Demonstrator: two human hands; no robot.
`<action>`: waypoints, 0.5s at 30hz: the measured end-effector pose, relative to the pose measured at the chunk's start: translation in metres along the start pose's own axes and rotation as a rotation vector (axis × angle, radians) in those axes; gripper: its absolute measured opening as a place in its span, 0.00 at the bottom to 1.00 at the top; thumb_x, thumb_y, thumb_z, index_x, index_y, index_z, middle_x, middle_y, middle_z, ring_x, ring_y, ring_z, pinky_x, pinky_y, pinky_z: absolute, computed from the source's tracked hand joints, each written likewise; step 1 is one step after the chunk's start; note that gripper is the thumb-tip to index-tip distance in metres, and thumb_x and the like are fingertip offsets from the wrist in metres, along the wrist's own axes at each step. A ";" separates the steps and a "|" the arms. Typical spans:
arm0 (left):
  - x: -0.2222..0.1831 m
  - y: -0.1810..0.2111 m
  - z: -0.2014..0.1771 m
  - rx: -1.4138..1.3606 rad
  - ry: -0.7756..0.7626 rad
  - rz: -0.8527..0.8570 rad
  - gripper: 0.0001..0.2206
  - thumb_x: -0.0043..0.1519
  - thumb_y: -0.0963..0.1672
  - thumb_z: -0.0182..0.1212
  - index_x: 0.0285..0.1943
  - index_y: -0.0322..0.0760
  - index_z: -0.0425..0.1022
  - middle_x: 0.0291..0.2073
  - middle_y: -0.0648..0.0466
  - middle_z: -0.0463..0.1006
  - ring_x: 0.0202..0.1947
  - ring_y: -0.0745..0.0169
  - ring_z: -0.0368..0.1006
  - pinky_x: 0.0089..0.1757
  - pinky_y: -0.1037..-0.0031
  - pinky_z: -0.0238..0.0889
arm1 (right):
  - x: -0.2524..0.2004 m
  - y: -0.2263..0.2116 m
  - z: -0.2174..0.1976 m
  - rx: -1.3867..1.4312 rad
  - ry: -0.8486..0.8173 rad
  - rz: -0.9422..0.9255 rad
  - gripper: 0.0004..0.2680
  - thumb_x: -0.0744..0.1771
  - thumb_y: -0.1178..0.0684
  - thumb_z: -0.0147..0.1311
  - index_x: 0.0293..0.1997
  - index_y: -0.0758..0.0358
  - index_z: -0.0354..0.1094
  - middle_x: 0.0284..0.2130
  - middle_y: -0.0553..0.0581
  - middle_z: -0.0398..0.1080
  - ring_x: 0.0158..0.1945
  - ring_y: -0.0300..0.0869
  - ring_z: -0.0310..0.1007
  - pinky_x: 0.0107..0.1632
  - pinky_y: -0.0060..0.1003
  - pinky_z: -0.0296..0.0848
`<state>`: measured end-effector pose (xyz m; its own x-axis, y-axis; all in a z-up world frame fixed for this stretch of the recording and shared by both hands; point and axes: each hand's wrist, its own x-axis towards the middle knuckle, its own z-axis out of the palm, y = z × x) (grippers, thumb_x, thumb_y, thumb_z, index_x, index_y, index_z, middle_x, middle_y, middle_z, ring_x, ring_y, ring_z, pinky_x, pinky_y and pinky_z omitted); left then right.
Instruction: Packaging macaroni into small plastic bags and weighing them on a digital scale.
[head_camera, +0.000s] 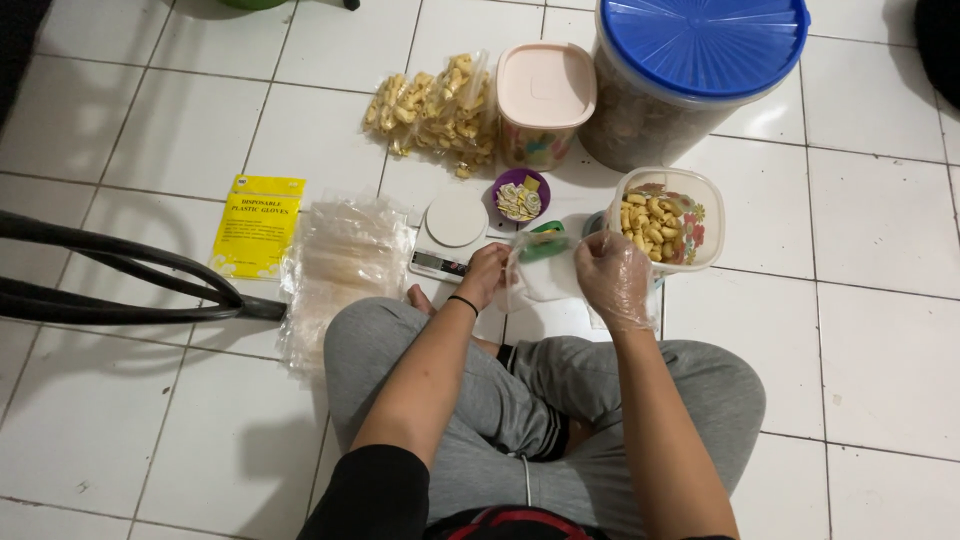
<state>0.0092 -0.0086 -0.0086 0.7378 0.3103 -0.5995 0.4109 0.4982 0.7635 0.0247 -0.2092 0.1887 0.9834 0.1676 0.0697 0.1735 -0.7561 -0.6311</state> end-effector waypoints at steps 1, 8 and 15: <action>0.006 -0.006 -0.002 0.000 0.001 -0.001 0.10 0.68 0.42 0.47 0.44 0.36 0.77 0.26 0.49 0.75 0.21 0.60 0.74 0.26 0.71 0.75 | -0.002 -0.006 -0.005 0.000 -0.002 0.000 0.04 0.64 0.47 0.60 0.35 0.50 0.79 0.26 0.55 0.77 0.37 0.56 0.79 0.40 0.51 0.76; 0.040 -0.032 -0.009 -0.047 -0.038 -0.026 0.08 0.65 0.43 0.53 0.40 0.34 0.77 0.25 0.47 0.74 0.22 0.56 0.73 0.26 0.69 0.72 | -0.005 -0.046 -0.031 -0.180 -0.105 -0.238 0.25 0.61 0.54 0.66 0.66 0.56 0.66 0.49 0.71 0.71 0.53 0.67 0.74 0.54 0.62 0.73; -0.001 -0.011 -0.004 0.053 -0.079 -0.119 0.11 0.63 0.49 0.58 0.48 0.41 0.78 0.28 0.48 0.78 0.25 0.55 0.77 0.27 0.66 0.72 | 0.010 -0.012 0.001 -0.376 -0.087 -0.311 0.05 0.64 0.40 0.59 0.37 0.41 0.76 0.29 0.48 0.77 0.39 0.48 0.80 0.43 0.48 0.79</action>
<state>0.0020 -0.0107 -0.0173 0.7210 0.1861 -0.6675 0.5244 0.4833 0.7011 0.0322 -0.1974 0.1961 0.8766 0.4619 0.1354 0.4812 -0.8348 -0.2675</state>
